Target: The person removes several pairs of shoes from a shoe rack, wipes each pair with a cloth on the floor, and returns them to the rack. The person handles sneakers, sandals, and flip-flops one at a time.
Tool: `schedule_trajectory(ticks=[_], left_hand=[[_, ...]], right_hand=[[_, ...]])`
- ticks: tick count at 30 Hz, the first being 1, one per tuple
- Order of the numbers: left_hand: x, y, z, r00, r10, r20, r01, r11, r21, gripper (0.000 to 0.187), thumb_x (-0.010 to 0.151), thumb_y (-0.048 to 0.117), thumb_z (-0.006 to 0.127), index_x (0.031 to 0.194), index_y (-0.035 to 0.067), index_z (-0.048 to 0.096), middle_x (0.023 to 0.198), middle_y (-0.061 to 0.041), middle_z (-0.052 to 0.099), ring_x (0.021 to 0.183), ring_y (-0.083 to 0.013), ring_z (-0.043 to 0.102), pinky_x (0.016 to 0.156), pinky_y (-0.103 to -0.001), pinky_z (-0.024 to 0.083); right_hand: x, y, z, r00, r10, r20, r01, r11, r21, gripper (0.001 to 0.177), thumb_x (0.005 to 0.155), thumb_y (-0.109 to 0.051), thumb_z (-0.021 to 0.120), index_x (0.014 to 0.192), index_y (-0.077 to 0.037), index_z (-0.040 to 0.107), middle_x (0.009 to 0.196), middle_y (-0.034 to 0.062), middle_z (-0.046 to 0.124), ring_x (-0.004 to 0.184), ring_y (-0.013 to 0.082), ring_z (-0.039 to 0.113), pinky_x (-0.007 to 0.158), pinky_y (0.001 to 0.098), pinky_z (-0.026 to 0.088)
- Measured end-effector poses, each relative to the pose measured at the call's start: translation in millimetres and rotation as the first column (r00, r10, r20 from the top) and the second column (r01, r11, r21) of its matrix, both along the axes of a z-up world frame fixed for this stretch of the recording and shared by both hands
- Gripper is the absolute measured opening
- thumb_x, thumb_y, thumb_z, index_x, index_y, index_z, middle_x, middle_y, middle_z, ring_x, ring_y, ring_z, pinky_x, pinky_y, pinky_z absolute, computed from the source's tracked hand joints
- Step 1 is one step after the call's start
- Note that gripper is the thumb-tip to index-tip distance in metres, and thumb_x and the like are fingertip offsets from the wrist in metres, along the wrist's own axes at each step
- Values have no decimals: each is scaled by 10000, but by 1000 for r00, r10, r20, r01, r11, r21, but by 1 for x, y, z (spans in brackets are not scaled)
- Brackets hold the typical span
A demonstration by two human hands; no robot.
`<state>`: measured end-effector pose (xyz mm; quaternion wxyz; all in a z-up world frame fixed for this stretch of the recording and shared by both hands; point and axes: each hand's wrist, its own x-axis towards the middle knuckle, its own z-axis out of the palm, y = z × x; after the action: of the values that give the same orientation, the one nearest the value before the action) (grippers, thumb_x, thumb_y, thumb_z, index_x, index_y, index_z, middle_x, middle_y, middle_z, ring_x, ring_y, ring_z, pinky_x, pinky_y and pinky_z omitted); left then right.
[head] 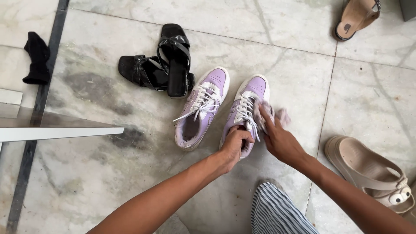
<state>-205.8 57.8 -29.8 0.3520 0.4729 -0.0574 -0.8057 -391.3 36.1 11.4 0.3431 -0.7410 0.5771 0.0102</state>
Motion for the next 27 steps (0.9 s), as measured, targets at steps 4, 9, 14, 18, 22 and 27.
schedule_trajectory(ticks=[4, 9, 14, 18, 22, 27], left_hand=[[0, 3, -16, 992, 17, -123, -18, 1000, -7, 369, 753, 174, 683, 1095, 76, 587, 1023, -31, 606, 948, -150, 557, 878, -290, 448], [14, -6, 1, 994, -64, -86, 70, 995, 74, 442, 743, 371, 672, 1100, 113, 627, 994, -4, 636, 923, -139, 571, 848, -283, 459], [31, -15, 21, 996, 4, -92, 2, 998, 69, 592, 778, 520, 681, 1182, 94, 607, 1055, -62, 635, 953, -192, 599, 849, -347, 482], [47, -24, 32, 998, 0, -55, 4, 998, 67, 868, 740, 696, 628, 1363, 95, 561, 1259, -81, 672, 1137, -202, 627, 1002, -379, 472], [62, -42, 24, 998, -27, -54, 31, 997, 68, 992, 727, 798, 569, 1409, 77, 542, 1347, -123, 648, 1233, -258, 604, 1064, -472, 443], [68, -49, 15, 992, -123, 0, 123, 991, 51, 945, 785, 802, 526, 1402, 87, 529, 1343, -112, 643, 1225, -253, 612, 1013, -495, 463]], right_hand=[[-44, -5, 23, 985, 168, 30, -170, 950, 262, 712, 973, -151, 547, 1600, -284, 238, 1338, 358, 494, 809, 362, 772, 719, 470, 633], [-51, -41, 38, 969, -224, -106, 240, 955, 174, 428, 1074, -212, 404, 1500, -168, 404, 1098, 170, 777, 732, 270, 759, 651, 434, 636], [16, 32, 2, 960, 17, 278, 80, 940, -333, 599, 996, -212, 587, 1510, -12, 353, 1189, 301, 702, 876, 412, 684, 754, 510, 553], [-4, 51, 19, 967, -33, 251, -17, 980, 197, 522, 951, -186, 559, 1457, -106, 459, 950, 199, 747, 827, 322, 748, 765, 478, 584], [-18, 28, 24, 763, -569, 309, 469, 815, 341, 465, 963, -170, 532, 1420, -114, 464, 976, 169, 674, 703, 323, 716, 649, 437, 611], [22, -65, 9, 813, -273, 514, 444, 862, -243, 360, 986, 1, 601, 1345, -14, 580, 1349, 178, 439, 1057, 270, 575, 723, 369, 527]])
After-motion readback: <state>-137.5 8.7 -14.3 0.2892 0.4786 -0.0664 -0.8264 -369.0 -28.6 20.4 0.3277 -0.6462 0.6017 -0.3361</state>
